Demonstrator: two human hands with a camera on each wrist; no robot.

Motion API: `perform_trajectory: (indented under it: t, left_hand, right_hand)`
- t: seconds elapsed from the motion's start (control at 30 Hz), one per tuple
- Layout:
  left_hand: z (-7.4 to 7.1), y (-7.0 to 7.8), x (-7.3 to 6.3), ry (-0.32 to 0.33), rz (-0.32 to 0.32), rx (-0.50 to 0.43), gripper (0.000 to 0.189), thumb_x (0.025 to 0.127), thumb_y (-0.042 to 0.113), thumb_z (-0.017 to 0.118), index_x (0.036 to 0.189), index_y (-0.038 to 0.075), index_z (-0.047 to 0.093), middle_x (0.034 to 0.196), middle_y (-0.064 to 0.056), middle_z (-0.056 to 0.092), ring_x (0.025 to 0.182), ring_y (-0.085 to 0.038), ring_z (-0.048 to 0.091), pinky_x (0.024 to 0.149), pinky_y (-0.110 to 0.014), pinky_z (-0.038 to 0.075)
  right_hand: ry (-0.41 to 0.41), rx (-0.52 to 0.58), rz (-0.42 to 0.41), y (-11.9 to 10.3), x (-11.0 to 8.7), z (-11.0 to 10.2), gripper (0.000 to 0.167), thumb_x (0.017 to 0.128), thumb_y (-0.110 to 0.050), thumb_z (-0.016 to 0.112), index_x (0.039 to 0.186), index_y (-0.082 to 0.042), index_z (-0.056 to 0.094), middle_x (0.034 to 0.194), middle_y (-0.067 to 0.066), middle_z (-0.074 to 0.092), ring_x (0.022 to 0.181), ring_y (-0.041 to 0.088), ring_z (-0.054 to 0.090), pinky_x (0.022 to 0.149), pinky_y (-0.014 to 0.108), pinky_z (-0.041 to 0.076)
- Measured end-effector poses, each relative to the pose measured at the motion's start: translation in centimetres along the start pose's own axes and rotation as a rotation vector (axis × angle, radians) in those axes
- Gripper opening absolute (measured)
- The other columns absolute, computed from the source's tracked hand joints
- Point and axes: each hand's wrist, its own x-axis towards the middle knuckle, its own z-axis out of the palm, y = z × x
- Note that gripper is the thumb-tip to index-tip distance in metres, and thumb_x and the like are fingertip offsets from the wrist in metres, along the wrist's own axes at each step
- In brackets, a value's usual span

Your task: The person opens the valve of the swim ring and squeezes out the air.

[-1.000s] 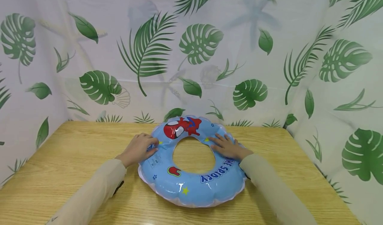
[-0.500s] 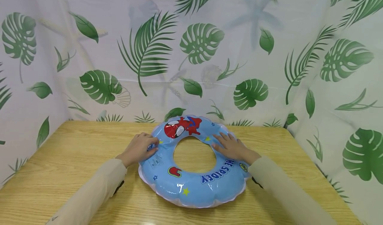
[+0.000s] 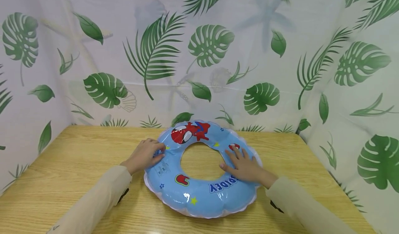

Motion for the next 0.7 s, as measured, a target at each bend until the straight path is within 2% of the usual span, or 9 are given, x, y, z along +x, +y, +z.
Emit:
perform_trajectory:
  t: [0.23,0.47,0.7]
  left_hand:
    - [0.0,0.1,0.1,-0.010,-0.008,-0.007,0.009,0.084,0.025,0.066,0.089,0.019,0.062,0.098,0.000,0.066,0.104,-0.027,0.054,0.088,-0.046,0.041]
    - [0.1,0.0,0.2,-0.005,-0.010,0.000,0.010,0.084,0.025,0.066,0.090,0.019,0.063,0.096,0.000,0.066,0.103,-0.028,0.055,0.087,-0.046,0.042]
    - [0.3,0.0,0.3,0.002,-0.007,0.008,0.010,0.084,0.026,0.066,0.090,0.019,0.063,0.094,0.000,0.066,0.102,-0.029,0.055,0.086,-0.046,0.042]
  right_hand:
    - [0.027,-0.077,0.021,0.0,-0.8,1.9,0.083,0.087,-0.067,0.033,0.148,-0.014,0.014,0.153,0.020,0.004,0.135,0.051,-0.002,0.096,0.075,0.004]
    - [0.016,-0.036,0.050,0.2,-0.6,3.3,0.086,0.085,-0.069,0.032,0.148,-0.017,0.007,0.153,0.017,-0.007,0.136,0.049,-0.009,0.095,0.076,0.000]
    - [-0.005,-0.026,0.057,0.2,-0.5,3.7,0.086,0.085,-0.070,0.031,0.148,-0.016,0.006,0.153,0.016,-0.009,0.135,0.049,-0.009,0.095,0.076,-0.002]
